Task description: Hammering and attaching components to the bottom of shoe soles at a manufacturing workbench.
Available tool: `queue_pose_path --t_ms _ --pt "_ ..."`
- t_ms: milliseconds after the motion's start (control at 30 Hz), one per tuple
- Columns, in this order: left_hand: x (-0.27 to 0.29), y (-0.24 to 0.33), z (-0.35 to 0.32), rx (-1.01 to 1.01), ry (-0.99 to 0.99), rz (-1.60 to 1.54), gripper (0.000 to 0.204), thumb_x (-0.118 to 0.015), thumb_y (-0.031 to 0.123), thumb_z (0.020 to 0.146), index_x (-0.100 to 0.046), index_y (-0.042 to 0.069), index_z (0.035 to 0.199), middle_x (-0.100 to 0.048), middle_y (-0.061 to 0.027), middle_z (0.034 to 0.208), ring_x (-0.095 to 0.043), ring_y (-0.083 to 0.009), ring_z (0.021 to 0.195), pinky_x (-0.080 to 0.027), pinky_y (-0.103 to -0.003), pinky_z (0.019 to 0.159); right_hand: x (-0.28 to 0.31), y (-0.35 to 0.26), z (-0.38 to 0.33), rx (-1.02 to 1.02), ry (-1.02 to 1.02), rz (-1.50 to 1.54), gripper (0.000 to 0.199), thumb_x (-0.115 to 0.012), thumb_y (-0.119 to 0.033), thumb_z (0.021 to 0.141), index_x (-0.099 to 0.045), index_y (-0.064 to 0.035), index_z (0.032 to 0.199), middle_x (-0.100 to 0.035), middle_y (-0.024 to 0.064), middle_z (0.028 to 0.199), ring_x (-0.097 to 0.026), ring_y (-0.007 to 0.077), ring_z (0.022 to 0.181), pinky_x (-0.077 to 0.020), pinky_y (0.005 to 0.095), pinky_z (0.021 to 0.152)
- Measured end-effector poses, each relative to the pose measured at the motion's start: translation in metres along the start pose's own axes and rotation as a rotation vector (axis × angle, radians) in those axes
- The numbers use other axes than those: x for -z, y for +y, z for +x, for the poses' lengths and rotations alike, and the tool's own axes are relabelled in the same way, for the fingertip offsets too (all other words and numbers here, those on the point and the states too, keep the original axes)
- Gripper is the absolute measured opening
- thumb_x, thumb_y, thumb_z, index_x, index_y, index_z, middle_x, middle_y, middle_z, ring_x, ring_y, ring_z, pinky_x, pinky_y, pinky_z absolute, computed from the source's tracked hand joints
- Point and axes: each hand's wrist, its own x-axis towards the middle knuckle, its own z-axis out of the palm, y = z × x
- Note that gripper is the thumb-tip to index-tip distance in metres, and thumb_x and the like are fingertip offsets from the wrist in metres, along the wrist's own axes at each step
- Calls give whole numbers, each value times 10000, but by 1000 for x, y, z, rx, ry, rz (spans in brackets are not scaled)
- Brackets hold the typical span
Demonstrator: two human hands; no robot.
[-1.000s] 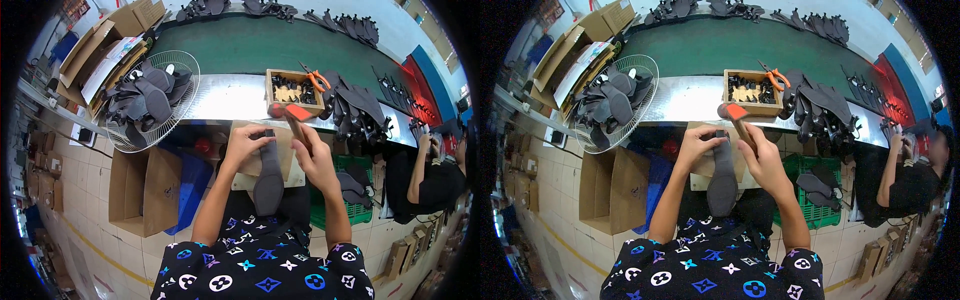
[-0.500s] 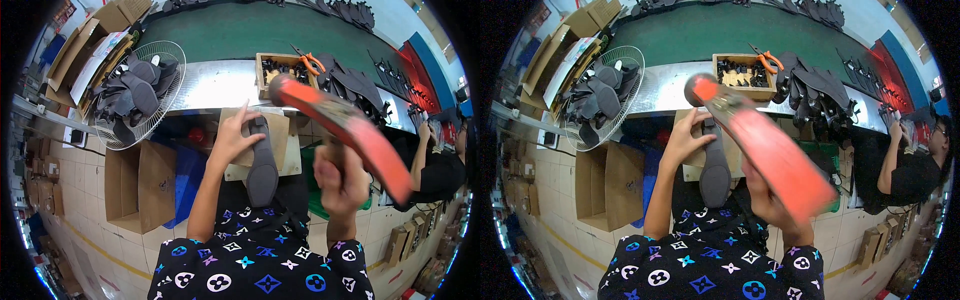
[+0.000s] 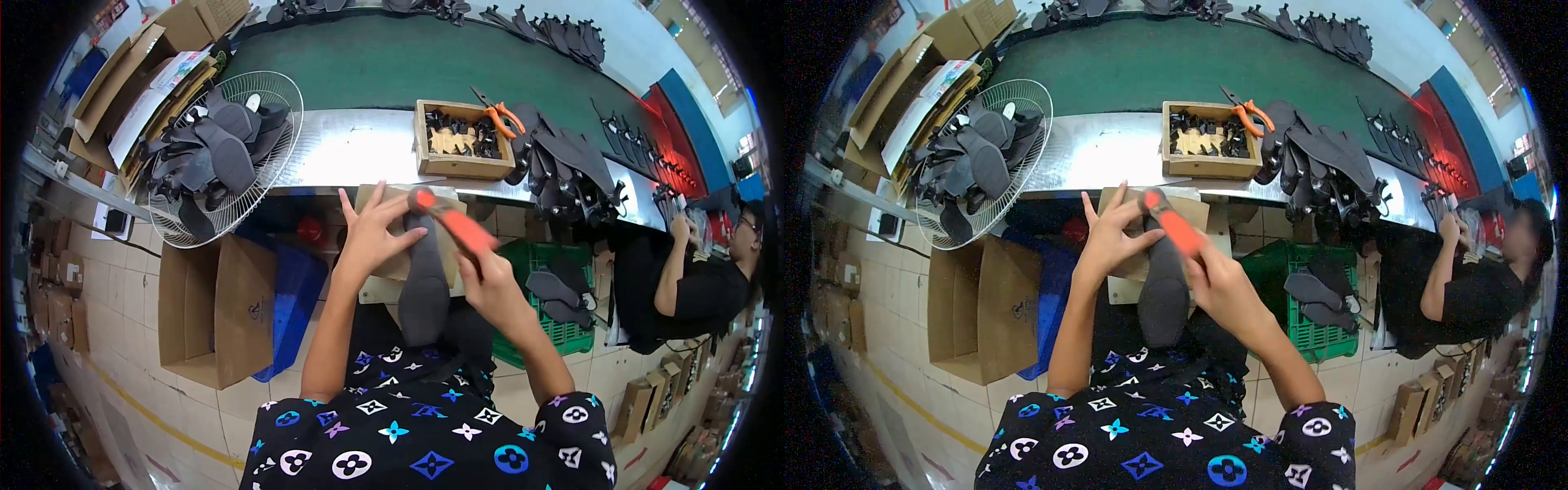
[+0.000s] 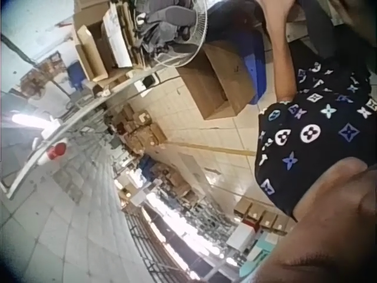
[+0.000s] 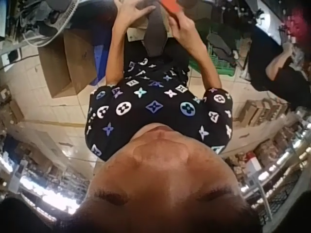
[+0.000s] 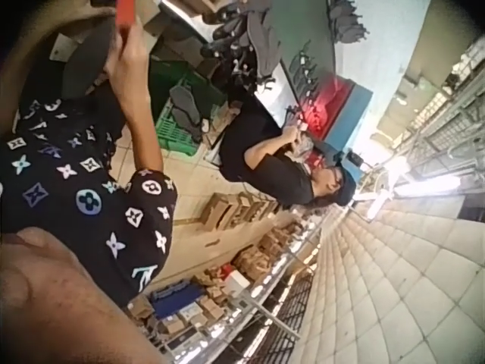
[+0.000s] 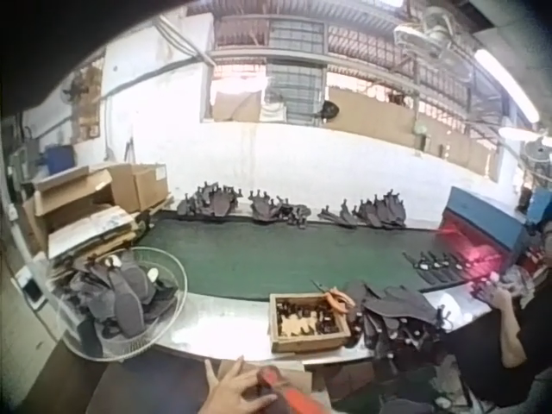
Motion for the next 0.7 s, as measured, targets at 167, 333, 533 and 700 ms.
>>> queue_pose_path --t_ms 167,333,533,700 --pt "15 7 -13 -267 126 -265 285 -775 211 819 -759 101 1081 -746 -54 1079 -625 -307 1200 -378 -500 1082 29 -15 -12 158 226 -99 384 -626 22 901 -590 37 1282 -684 199 930 -677 308 730 -523 362 635" --pt "60 71 -61 14 -313 -784 193 -723 131 879 -749 -3 1016 -710 -105 872 -668 -173 802 -499 -266 720 14 20 15 248 57 -385 548 -678 -83 889 -506 -33 1406 -627 129 877 -654 286 716 -513 398 593" --pt "82 97 -91 316 -458 -1248 239 -682 185 951 -655 -25 840 -503 -19 765 -491 -89 739 -404 -260 681 0 28 26 475 -270 -445 437 -691 -170 883 -615 -55 1298 -665 121 1013 -652 286 913 -531 426 791" --pt "89 96 -100 151 -499 -1417 224 -654 175 971 -727 -11 1071 -611 -74 911 -595 -146 901 -461 -286 833 35 -15 3 384 -533 486 444 -694 -316 910 -686 87 1097 -701 217 1048 -694 347 881 -555 387 775"
